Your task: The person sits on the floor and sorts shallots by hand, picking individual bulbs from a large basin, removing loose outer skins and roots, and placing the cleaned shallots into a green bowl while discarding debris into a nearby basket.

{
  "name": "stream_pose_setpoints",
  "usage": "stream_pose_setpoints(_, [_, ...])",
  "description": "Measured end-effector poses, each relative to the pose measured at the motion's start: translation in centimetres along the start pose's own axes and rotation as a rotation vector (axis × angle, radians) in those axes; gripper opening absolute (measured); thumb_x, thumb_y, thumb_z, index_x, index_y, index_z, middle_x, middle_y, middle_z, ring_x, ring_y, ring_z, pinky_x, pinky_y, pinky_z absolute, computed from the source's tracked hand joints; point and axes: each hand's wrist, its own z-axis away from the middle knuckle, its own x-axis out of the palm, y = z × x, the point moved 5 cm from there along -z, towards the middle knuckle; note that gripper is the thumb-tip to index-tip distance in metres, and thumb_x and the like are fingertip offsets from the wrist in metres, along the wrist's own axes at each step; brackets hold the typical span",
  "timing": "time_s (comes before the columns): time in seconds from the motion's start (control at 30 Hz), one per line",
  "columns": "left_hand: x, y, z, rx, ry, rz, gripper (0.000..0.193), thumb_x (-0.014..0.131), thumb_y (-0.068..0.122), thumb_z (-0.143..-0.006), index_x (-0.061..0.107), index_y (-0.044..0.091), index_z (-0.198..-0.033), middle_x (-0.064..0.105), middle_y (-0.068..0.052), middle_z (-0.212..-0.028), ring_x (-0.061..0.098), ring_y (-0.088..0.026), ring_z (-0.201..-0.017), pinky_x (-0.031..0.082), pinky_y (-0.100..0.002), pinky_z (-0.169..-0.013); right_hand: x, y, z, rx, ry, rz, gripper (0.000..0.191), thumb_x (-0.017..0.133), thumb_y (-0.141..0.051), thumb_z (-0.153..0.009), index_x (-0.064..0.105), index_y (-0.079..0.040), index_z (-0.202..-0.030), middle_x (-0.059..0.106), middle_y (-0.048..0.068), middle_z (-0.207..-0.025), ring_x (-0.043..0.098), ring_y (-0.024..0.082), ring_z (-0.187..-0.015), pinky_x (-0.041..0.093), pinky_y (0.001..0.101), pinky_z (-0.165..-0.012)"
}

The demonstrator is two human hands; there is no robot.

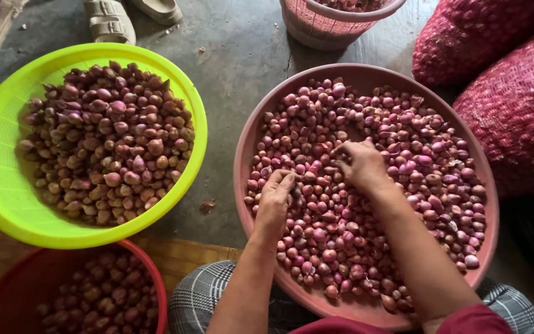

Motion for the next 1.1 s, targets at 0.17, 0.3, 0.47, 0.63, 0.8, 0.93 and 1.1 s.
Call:
stream_pose_setpoints(0.17, [-0.6,-0.1,-0.2,0.061,0.022,-0.076,0.024,0.053,0.026,-0.112,0.065,0.009,-0.101,0.061,0.001,-0.071,0.044,-0.002,-0.051,0.031,-0.018,-0.042,0.1,-2.7,1.5,0.233,-0.004,-0.645,0.015,0.073,-0.011,-0.094,0.072,-0.006,-0.108,0.073,0.01,-0.098,0.07,0.017,-0.084,0.058,0.03,-0.071])
stream_pose_setpoints(0.3, [1.4,-0.4,0.6,-0.169,0.096,0.055,0.026,0.052,0.036,-0.103,0.066,0.015,-0.1,0.069,0.0,-0.077,0.054,-0.006,-0.053,0.04,-0.022,-0.042,-0.9,-6.5,3.7,0.069,0.004,-0.904,0.013,0.073,-0.005,-0.097,0.072,-0.002,-0.11,0.073,0.014,-0.098,0.07,0.02,-0.087,0.059,0.0296,-0.076])
stream_pose_setpoints(0.47, [2.0,-0.2,1.8,-0.366,0.167,0.247,0.027,0.059,0.041,-0.095,0.068,0.017,-0.096,0.064,0.003,-0.072,0.057,-0.009,-0.051,0.047,-0.027,-0.04,-2.9,-4.9,2.9,-0.085,0.077,-0.609,0.031,0.074,-0.006,-0.091,0.068,-0.005,-0.121,0.072,0.014,-0.116,0.074,0.017,-0.091,0.063,0.0274,-0.075])
stream_pose_setpoints(0.63, [1.5,-0.8,0.8,-0.188,-0.003,0.344,0.021,0.075,0.025,-0.098,0.06,0.021,-0.085,0.049,0.011,-0.064,0.048,-0.004,-0.046,0.039,-0.022,-0.033,-5.0,4.3,1.7,0.087,0.048,0.211,0.027,0.072,-0.006,-0.086,0.075,-0.015,-0.111,0.073,0.011,-0.112,0.069,0.03,-0.102,0.06,0.0404,-0.088])
stream_pose_setpoints(0.8, [1.0,-1.8,0.5,-0.161,0.029,0.211,0.014,0.072,0.02,-0.096,0.063,0.015,-0.086,0.052,0.007,-0.064,0.055,-0.007,-0.051,0.042,-0.023,-0.039,-2.0,4.8,4.2,0.225,-0.114,0.065,0.024,0.072,-0.019,-0.087,0.068,-0.004,-0.106,0.066,0.018,-0.108,0.067,0.036,-0.094,0.056,0.0456,-0.083])
stream_pose_setpoints(0.93, [1.5,-2.0,0.7,-0.197,0.042,0.075,0.005,0.067,0.016,-0.093,0.065,0.011,-0.091,0.069,0.0,-0.079,0.065,-0.011,-0.059,0.049,-0.023,-0.053,-0.6,1.0,5.4,0.141,0.012,-0.273,0.015,0.065,-0.014,-0.093,0.065,-0.004,-0.104,0.066,0.015,-0.097,0.067,0.031,-0.088,0.055,0.0424,-0.08])
stream_pose_setpoints(1.1, [1.3,-2.1,0.6,-0.155,0.031,0.113,0.007,0.067,0.015,-0.097,0.067,0.009,-0.093,0.065,0.0,-0.079,0.06,-0.006,-0.065,0.054,-0.023,-0.06,-0.3,-0.5,5.7,0.157,0.064,-0.446,0.014,0.065,-0.013,-0.092,0.066,-0.003,-0.101,0.066,0.012,-0.086,0.066,0.024,-0.076,0.054,0.0391,-0.069])
